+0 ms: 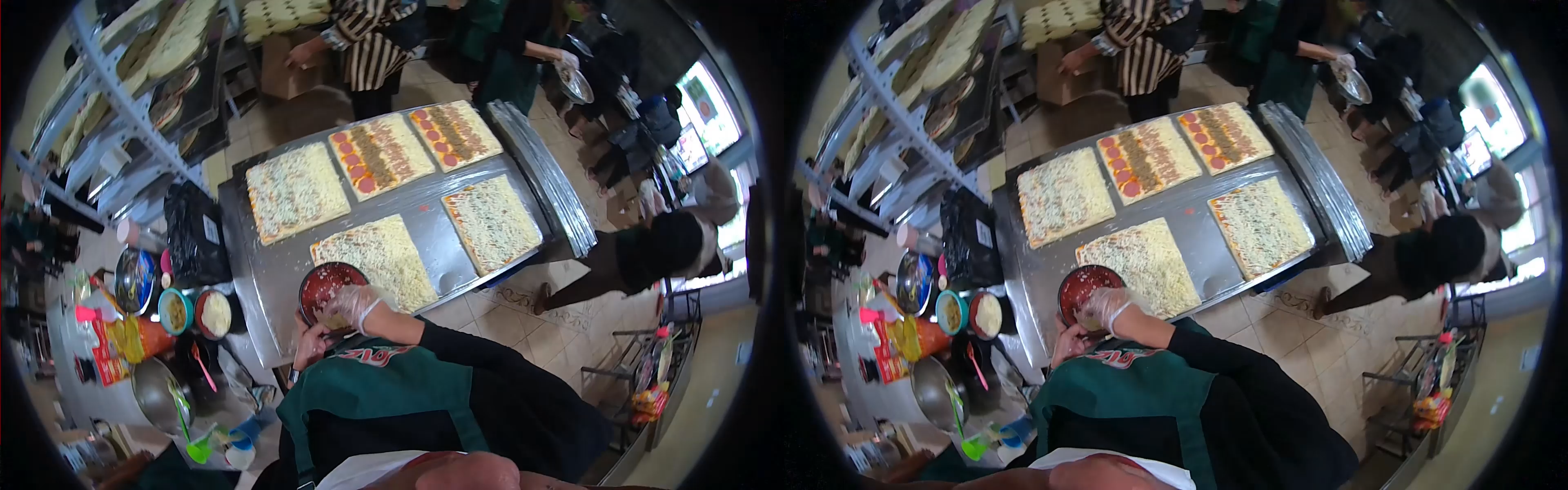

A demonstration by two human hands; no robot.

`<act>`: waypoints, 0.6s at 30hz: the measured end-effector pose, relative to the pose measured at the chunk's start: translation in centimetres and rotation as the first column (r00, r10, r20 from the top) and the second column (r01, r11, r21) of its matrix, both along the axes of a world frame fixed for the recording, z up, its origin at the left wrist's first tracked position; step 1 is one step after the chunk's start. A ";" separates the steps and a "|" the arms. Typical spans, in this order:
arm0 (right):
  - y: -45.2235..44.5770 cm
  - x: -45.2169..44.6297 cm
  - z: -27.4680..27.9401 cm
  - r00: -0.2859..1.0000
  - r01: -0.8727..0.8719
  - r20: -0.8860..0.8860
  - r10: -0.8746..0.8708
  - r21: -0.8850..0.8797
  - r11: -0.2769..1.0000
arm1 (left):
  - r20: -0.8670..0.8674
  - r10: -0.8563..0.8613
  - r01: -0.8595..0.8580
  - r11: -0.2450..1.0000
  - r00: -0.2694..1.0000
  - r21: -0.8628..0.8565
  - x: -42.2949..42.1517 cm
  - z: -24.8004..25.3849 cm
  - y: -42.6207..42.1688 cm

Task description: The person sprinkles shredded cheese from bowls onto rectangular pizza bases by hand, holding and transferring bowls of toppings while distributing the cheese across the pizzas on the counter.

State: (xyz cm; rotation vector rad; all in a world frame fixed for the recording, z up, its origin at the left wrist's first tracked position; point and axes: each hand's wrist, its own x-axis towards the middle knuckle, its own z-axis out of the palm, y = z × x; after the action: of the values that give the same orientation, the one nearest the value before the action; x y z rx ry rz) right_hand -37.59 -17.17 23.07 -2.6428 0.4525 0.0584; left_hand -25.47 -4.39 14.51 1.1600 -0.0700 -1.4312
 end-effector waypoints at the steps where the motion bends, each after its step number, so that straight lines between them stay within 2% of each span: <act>1: 0.0 0.0 0.2 0.996 -0.011 0.091 0.014 -0.033 0.999 | -0.008 -0.012 0.012 1.000 1.000 0.005 -0.1 0.1 -0.3; 2: -0.3 -0.6 0.7 0.984 -0.107 0.124 0.132 -0.186 0.977 | -0.002 -0.019 0.019 0.998 1.000 0.065 -0.1 0.4 -0.7; 3: -0.1 -1.1 1.4 0.983 -0.060 0.165 0.083 -0.142 0.988 | 0.004 -0.024 0.024 0.992 1.000 0.125 -0.2 1.4 -0.9; 4: 0.0 -1.2 1.8 0.999 0.018 0.036 -0.018 -0.007 1.000 | 0.011 -0.028 0.025 0.982 1.000 0.186 -0.3 2.4 -1.0; 5: 0.0 -1.1 2.1 0.990 0.112 -0.101 -0.100 0.120 0.986 | 0.012 -0.011 0.009 0.985 1.000 0.173 -0.3 1.9 -1.0; 7: -0.4 -1.5 2.1 0.986 0.140 -0.111 -0.123 0.167 0.976 | 0.012 0.021 -0.022 0.989 1.000 0.145 -0.5 1.9 -1.3; 8: -0.5 -1.7 1.9 0.985 0.151 -0.116 -0.131 0.193 0.969 | 0.010 -0.013 0.011 0.982 1.000 0.190 -0.1 2.2 -1.1; 11: -0.4 -1.8 -0.3 0.986 0.038 0.166 -0.017 -0.123 0.992 | -0.082 -0.077 0.088 0.985 0.994 0.146 1.3 -0.8 -0.1; 12: -0.3 -1.8 0.3 0.982 0.069 0.178 -0.061 -0.039 0.997 | -0.163 -0.082 0.104 0.986 0.983 0.132 2.6 -4.7 0.5; 15: 0.0 -1.5 -1.9 0.959 0.117 0.238 -0.151 0.150 0.982 | -0.164 -0.042 0.064 0.989 0.986 0.136 2.3 -3.8 0.2; 16: -0.2 -1.4 1.2 0.987 0.162 -0.041 -0.156 0.263 0.951 | -0.110 -0.033 0.048 0.990 0.993 0.132 1.3 -0.5 -0.2; 17: -0.3 -1.5 2.1 0.988 0.154 -0.058 -0.144 0.247 0.957 | -0.056 -0.022 0.029 0.991 0.998 0.127 0.4 1.9 -0.5; 18: -0.3 -1.5 2.7 0.989 0.143 -0.076 -0.129 0.231 0.963 | -0.110 0.017 -0.017 1.000 0.994 0.006 -0.3 2.8 -0.7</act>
State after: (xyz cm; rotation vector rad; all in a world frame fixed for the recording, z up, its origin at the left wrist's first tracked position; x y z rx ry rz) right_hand -39.07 -17.51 25.81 -2.3763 0.6070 0.1397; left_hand -25.73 -5.09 17.28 1.0813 0.0207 -1.4784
